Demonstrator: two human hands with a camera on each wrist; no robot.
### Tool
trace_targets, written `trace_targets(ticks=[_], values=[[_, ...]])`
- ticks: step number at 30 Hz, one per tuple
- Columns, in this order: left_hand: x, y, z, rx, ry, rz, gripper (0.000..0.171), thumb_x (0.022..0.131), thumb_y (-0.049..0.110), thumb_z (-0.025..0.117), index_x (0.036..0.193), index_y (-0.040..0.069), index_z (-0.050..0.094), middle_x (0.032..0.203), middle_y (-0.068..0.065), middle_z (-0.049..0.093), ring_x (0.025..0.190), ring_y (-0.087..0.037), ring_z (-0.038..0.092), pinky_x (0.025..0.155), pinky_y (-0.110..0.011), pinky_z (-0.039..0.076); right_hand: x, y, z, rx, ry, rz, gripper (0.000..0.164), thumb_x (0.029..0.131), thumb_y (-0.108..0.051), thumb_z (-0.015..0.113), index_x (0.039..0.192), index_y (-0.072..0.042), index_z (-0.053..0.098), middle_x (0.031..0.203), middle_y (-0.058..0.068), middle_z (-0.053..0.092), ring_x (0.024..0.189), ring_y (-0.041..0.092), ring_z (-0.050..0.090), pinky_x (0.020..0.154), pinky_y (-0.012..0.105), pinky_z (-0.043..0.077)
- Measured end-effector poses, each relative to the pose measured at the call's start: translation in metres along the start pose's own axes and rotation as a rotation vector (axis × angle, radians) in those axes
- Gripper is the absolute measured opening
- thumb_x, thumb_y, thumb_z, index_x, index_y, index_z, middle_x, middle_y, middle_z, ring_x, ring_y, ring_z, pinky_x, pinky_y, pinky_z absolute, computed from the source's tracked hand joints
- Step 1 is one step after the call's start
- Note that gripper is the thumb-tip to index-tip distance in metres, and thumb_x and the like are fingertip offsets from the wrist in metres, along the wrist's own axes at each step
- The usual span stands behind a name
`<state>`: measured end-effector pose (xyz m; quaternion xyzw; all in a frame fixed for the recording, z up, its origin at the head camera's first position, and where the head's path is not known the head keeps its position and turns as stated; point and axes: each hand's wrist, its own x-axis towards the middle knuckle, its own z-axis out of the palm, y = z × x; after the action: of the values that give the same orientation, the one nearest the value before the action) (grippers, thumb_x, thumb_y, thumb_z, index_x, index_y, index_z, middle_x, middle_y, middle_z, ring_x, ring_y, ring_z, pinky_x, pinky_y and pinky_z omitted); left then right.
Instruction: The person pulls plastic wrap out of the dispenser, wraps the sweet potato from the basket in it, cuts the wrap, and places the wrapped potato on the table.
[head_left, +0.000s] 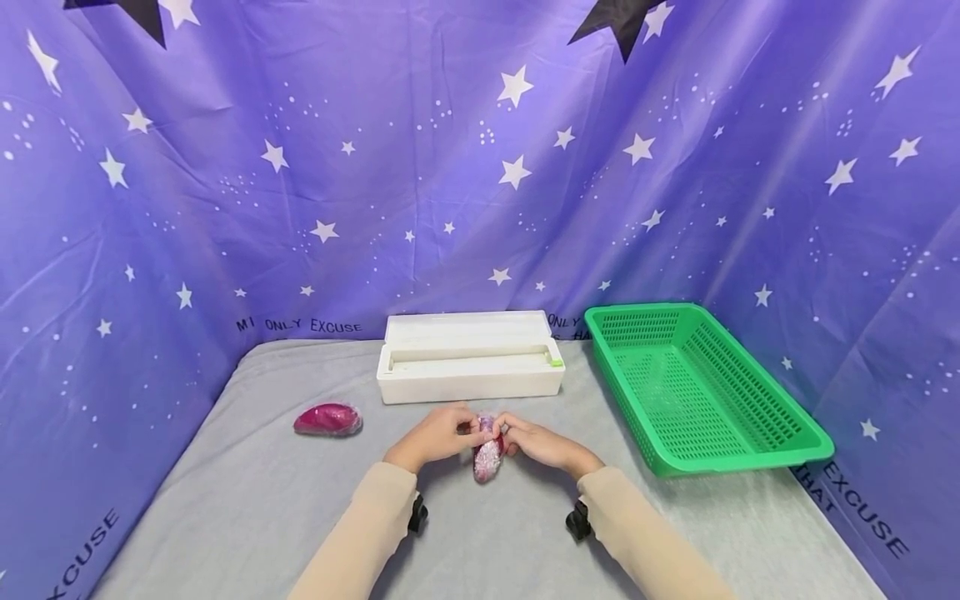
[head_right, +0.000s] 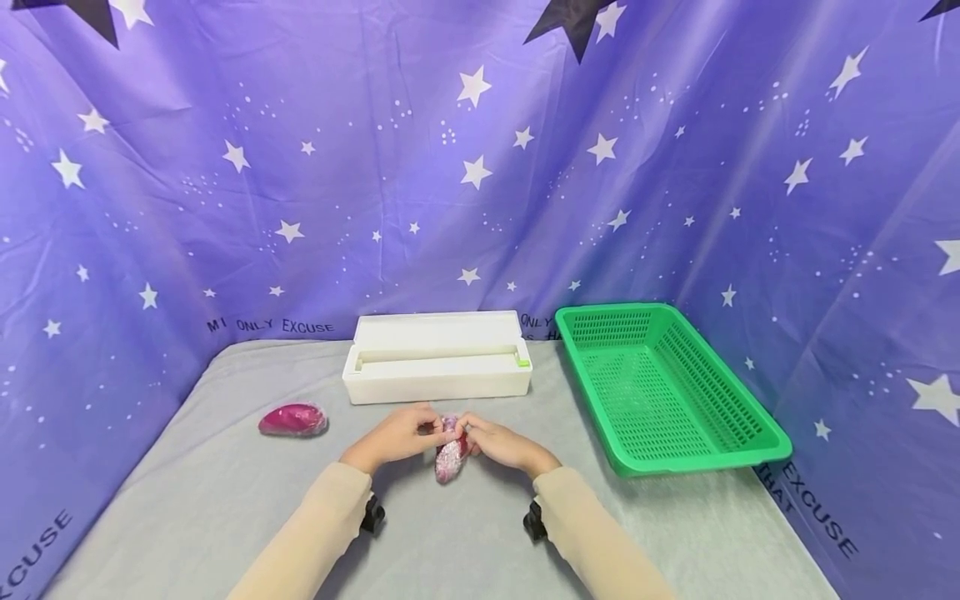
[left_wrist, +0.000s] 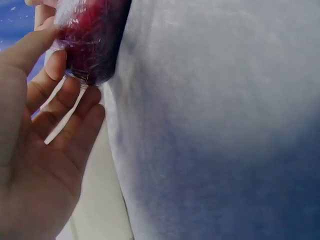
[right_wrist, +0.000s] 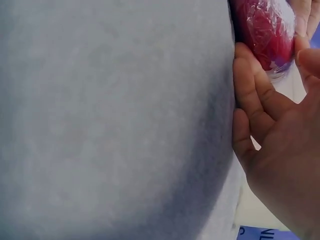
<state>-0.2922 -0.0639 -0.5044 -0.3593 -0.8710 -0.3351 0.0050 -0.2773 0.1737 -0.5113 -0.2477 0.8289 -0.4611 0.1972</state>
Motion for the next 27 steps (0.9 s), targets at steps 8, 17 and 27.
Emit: trace_targets(ticks=[8, 17, 27], values=[[0.008, 0.007, -0.002, -0.005, -0.101, -0.008, 0.027, 0.096, 0.03, 0.066, 0.076, 0.017, 0.053, 0.075, 0.008, 0.048, 0.072, -0.008, 0.046, 0.065, -0.026, 0.04, -0.007, -0.006, -0.008, -0.181, 0.178, -0.056, 0.019, 0.098, -0.001, 0.043, 0.113, -0.012, 0.048, 0.097, 0.008, 0.065, 0.085, 0.022, 0.064, 0.076, 0.042, 0.053], [0.013, 0.023, -0.001, 0.082, -0.144, -0.001, 0.016, 0.09, 0.022, 0.068, 0.082, 0.014, 0.057, 0.082, 0.0, 0.055, 0.074, -0.01, 0.046, 0.068, -0.027, 0.041, -0.007, 0.005, -0.016, -0.121, 0.19, -0.24, 0.019, 0.1, -0.007, 0.059, 0.115, -0.009, 0.069, 0.135, 0.014, 0.061, 0.126, 0.035, 0.054, 0.105, 0.055, 0.042], [0.002, 0.024, -0.011, 0.129, -0.147, -0.004, 0.032, 0.073, 0.02, 0.082, 0.097, 0.014, 0.063, 0.1, 0.001, 0.062, 0.092, -0.018, 0.058, 0.083, -0.03, 0.05, -0.014, -0.002, -0.016, -0.237, 0.225, -0.222, 0.017, 0.094, -0.021, 0.071, 0.111, -0.018, 0.073, 0.11, -0.005, 0.067, 0.105, 0.02, 0.062, 0.094, 0.047, 0.05]])
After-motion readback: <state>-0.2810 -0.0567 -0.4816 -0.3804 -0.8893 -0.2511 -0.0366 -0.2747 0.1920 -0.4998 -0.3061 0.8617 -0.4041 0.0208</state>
